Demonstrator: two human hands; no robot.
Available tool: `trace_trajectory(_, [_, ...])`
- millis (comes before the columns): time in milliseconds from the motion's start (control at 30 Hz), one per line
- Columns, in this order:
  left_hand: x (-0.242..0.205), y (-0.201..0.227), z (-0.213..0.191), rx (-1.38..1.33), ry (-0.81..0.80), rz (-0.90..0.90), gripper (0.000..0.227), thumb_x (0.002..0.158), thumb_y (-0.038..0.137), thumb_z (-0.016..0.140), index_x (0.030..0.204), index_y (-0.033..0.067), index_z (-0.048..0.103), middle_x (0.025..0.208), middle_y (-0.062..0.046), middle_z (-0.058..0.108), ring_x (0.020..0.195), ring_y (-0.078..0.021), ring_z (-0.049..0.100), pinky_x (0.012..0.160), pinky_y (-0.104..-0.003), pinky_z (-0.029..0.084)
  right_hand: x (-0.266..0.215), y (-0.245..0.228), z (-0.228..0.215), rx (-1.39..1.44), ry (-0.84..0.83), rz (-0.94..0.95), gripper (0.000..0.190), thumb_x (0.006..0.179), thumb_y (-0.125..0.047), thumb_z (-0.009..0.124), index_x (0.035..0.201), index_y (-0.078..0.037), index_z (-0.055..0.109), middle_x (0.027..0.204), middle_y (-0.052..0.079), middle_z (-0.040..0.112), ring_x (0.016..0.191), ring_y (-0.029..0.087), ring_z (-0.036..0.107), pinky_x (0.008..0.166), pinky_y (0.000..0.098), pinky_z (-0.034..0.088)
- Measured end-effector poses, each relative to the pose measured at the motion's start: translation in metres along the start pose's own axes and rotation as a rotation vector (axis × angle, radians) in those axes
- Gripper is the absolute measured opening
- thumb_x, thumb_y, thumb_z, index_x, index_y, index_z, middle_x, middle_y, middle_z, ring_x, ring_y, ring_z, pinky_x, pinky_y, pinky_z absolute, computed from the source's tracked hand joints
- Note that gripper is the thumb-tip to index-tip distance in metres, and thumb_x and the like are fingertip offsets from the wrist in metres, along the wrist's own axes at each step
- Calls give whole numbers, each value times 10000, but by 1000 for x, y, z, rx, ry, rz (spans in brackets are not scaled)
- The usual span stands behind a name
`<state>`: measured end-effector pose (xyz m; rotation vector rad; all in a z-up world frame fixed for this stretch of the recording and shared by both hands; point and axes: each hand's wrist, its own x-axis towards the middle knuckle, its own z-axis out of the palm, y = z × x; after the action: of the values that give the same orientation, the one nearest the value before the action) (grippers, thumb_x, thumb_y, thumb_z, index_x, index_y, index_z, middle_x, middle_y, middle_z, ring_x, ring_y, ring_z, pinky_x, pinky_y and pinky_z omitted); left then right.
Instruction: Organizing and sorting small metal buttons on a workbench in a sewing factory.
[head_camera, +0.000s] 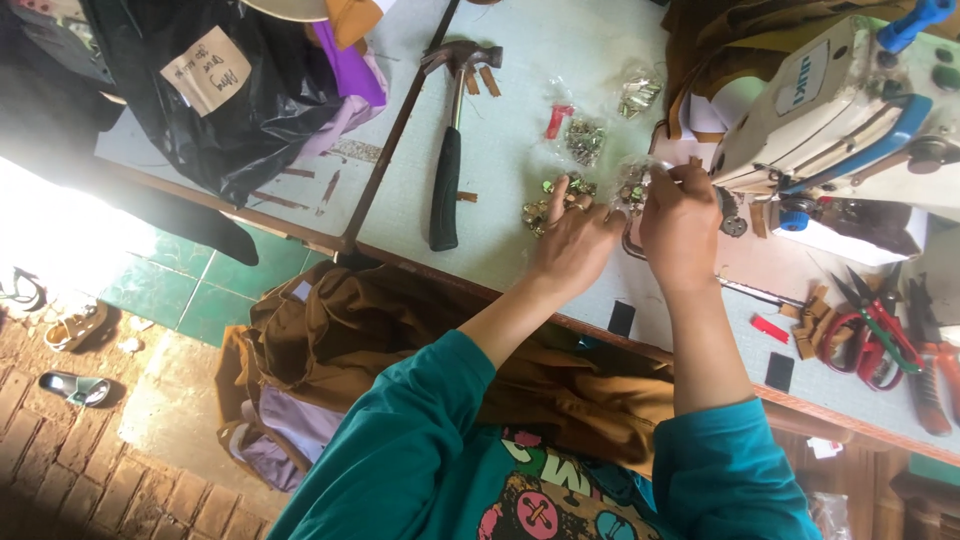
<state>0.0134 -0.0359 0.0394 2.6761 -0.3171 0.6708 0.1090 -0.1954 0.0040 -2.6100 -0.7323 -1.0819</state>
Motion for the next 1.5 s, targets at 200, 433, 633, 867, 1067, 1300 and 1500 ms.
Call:
trace_trajectory(200, [10,-1,-13,-125,29,-69,132,911,12,671,979,123,690,771,-70,689,967,-278,726,1201,-679,179,10,-18,-45,197,-96,56,295,909,37,737,1185,-26,819,1099,161,683,894,362,747,677,393,628])
trace_trajectory(433, [36,-7,15,-171,190,-78,381,877,96,736,1225,173,602,808,-34,742,887,-246,747,1184,-670,235,4,-26,-63,373,-50,76,294,910,98,725,1193,61,794,1118,233,684,930,467,719,708,442,621])
trace_trajectory(633, [31,-33,25,-133,447,-59,421,927,321,700,1327,257,583,998,55,742,996,-174,696,1145,-641,283,8,-31,-76,411,-46,86,268,921,127,722,1173,72,795,1117,235,697,935,438,734,725,401,624])
trace_trajectory(867, [-32,-64,1,-117,239,-100,248,936,62,661,1156,176,674,1082,-32,681,1105,-232,620,1074,-539,356,-51,-52,-32,190,72,-18,85,868,-35,753,935,-86,750,1039,97,622,890,271,643,737,344,502])
trace_trajectory(1067, [-53,-57,-10,-41,289,-143,316,940,73,642,1255,79,615,1102,-112,626,1040,-301,641,898,-435,496,-51,-81,-29,207,-162,27,63,914,-99,724,955,-80,769,825,80,680,693,261,732,559,295,571])
trace_trajectory(1300, [-65,-62,5,-97,201,-175,269,931,152,627,1191,84,642,968,-89,645,882,-331,707,666,-420,588,-57,-72,-27,429,-164,152,47,996,-93,703,967,-58,715,855,100,688,736,335,739,593,384,584])
trace_trajectory(1500, [-65,-61,-5,-129,182,-90,273,876,85,647,1146,116,666,1039,-102,649,930,-332,720,685,-411,615,-53,-71,-44,627,-167,347,75,1038,-41,659,980,-7,692,915,145,739,820,383,740,652,424,582])
